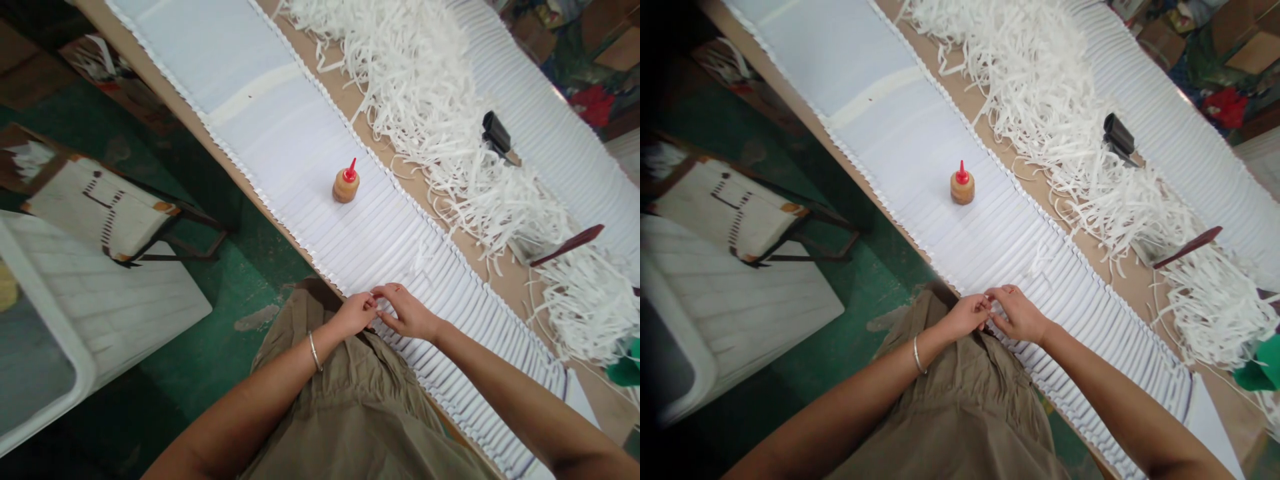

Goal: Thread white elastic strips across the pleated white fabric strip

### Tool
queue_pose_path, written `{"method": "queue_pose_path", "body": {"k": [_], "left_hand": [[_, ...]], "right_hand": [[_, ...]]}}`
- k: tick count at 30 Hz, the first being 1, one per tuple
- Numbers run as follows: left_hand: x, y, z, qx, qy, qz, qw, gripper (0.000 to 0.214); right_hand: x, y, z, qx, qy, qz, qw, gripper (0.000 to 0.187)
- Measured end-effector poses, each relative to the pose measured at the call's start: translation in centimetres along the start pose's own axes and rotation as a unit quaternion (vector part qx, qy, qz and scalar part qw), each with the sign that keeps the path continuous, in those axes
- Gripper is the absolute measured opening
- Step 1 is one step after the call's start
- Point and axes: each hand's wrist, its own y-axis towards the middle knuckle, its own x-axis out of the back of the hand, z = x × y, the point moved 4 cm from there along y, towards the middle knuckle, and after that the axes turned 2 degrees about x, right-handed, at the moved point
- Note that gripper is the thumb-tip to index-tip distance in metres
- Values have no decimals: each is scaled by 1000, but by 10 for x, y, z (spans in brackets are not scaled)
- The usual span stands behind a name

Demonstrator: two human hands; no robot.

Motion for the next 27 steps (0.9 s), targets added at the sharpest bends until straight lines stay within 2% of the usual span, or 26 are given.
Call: {"method": "queue_pose_path", "body": {"k": [3, 6, 9, 11, 12, 13, 14, 16, 17, 19, 21, 23, 27], "left_hand": [[17, -4, 0, -44, 157, -49, 986, 9], [35, -12, 4, -37, 257, -78, 963, 10], [42, -18, 6, -39, 298, -78, 951, 12], [37, -18, 3, -62, 322, -79, 941, 13], [32, -17, 0, -75, 330, -80, 938, 14], [26, -15, -4, -88, 333, -79, 935, 14], [20, -13, -8, -104, 331, -77, 935, 14], [10, -11, -18, -140, 307, -78, 938, 14], [8, -11, -22, -156, 293, -82, 940, 14], [10, -13, -25, -169, 272, -98, 942, 15], [21, -18, -19, -151, 265, -116, 945, 14], [38, -24, -7, -116, 257, -133, 950, 13], [64, -31, 22, -54, 223, -155, 961, 13]], "right_hand": [[8, -6, -32, -30, -59, 102, 993, 25], [40, -38, -79, -119, -198, 170, 958, 34], [84, -73, -109, -218, -307, 170, 911, 25], [103, -81, -105, -251, -349, 132, 893, 22], [105, -76, -95, -249, -354, 104, 895, 28], [102, -67, -81, -234, -343, 69, 907, 36], [93, -54, -63, -201, -303, 37, 931, 41], [63, -21, -26, -123, -140, -4, 982, 40], [46, -6, -11, -106, -51, -8, 993, 39], [13, 16, 3, -121, 89, 29, 988, 41], [-6, 21, -2, -161, 150, 68, 973, 45], [-6, 12, -20, -187, 162, 85, 965, 46], [34, -25, -68, -223, 152, 75, 960, 46]]}}
